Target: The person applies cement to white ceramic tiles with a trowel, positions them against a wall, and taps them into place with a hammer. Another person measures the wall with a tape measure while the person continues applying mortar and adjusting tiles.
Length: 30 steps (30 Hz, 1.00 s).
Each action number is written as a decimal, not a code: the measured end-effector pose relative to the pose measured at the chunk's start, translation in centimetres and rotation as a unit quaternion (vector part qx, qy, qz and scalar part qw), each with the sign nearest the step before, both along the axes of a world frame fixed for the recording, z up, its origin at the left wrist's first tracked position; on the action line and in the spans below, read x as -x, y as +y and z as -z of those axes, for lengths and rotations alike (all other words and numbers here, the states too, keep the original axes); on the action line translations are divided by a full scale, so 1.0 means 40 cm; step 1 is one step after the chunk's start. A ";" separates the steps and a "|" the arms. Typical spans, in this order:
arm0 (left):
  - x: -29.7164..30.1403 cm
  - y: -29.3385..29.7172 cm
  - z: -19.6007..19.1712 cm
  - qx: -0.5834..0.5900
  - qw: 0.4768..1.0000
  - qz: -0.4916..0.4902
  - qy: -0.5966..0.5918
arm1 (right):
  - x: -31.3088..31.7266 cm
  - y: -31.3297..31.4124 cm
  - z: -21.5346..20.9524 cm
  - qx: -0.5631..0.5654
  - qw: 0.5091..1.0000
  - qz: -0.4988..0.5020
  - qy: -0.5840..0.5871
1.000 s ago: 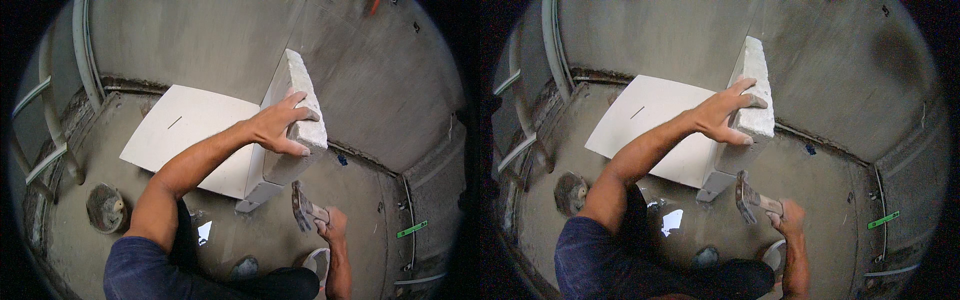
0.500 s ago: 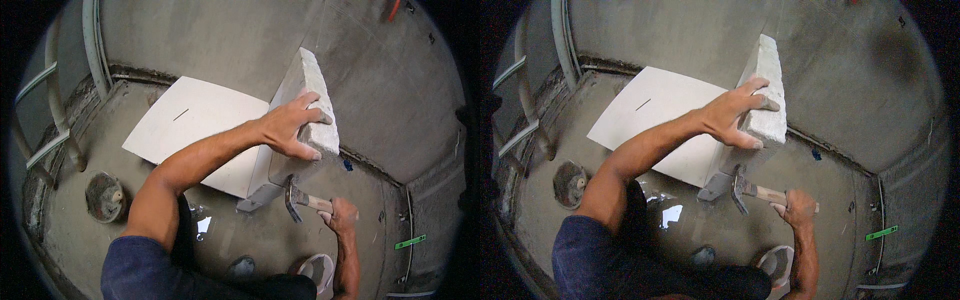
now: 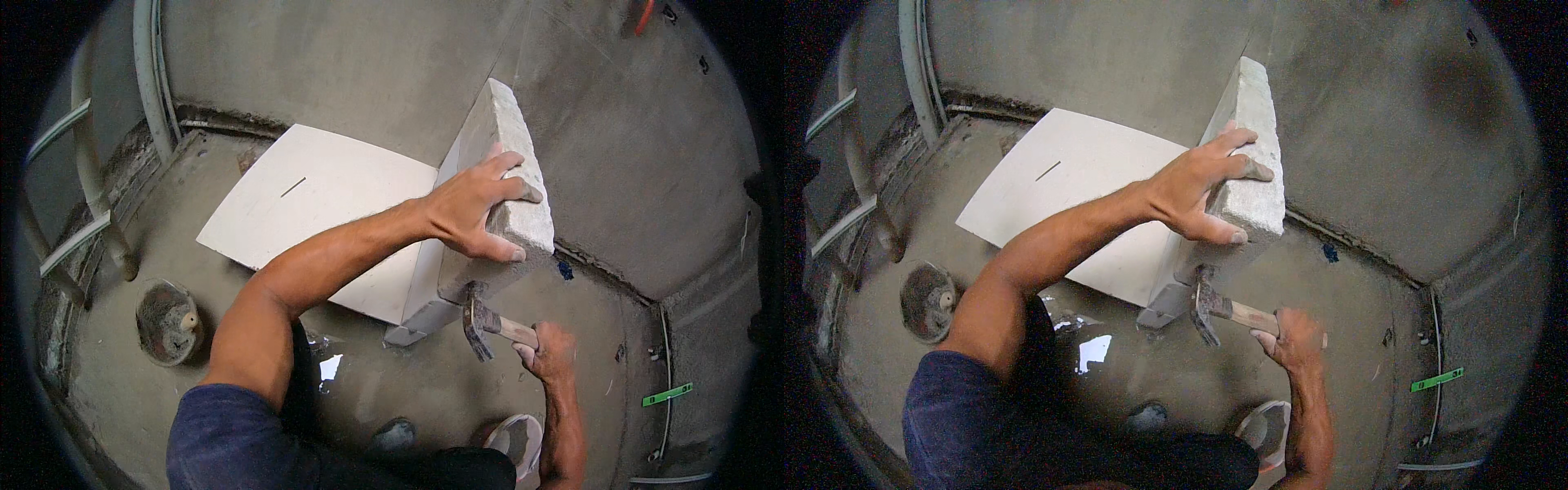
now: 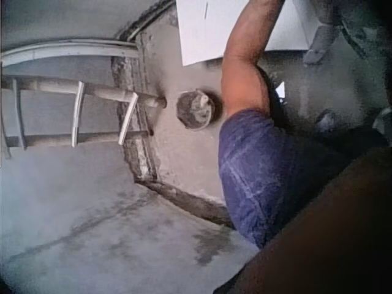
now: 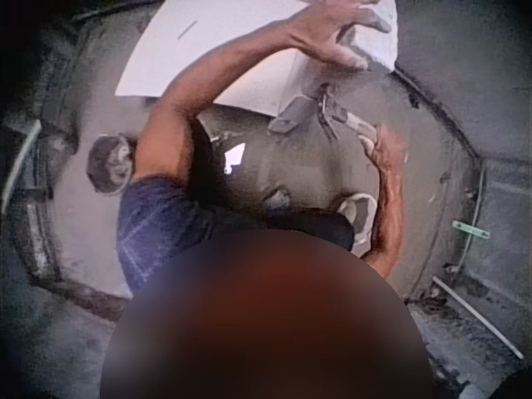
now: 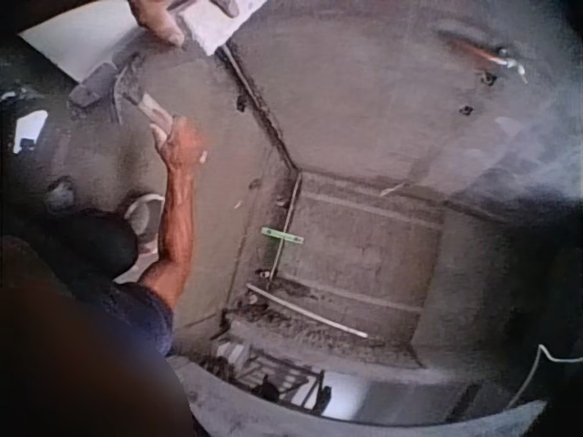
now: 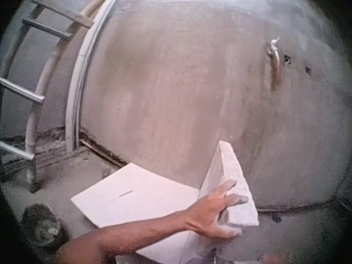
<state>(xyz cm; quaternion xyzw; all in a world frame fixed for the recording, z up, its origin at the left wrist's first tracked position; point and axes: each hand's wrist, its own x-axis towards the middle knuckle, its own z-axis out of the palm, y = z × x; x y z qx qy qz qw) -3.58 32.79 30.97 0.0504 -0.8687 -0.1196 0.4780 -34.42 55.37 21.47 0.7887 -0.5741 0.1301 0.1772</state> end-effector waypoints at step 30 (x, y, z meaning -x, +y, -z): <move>-0.001 -0.014 0.002 -0.021 0.999 -0.025 -0.043 | -0.016 -0.014 0.015 0.035 0.991 0.001 -0.129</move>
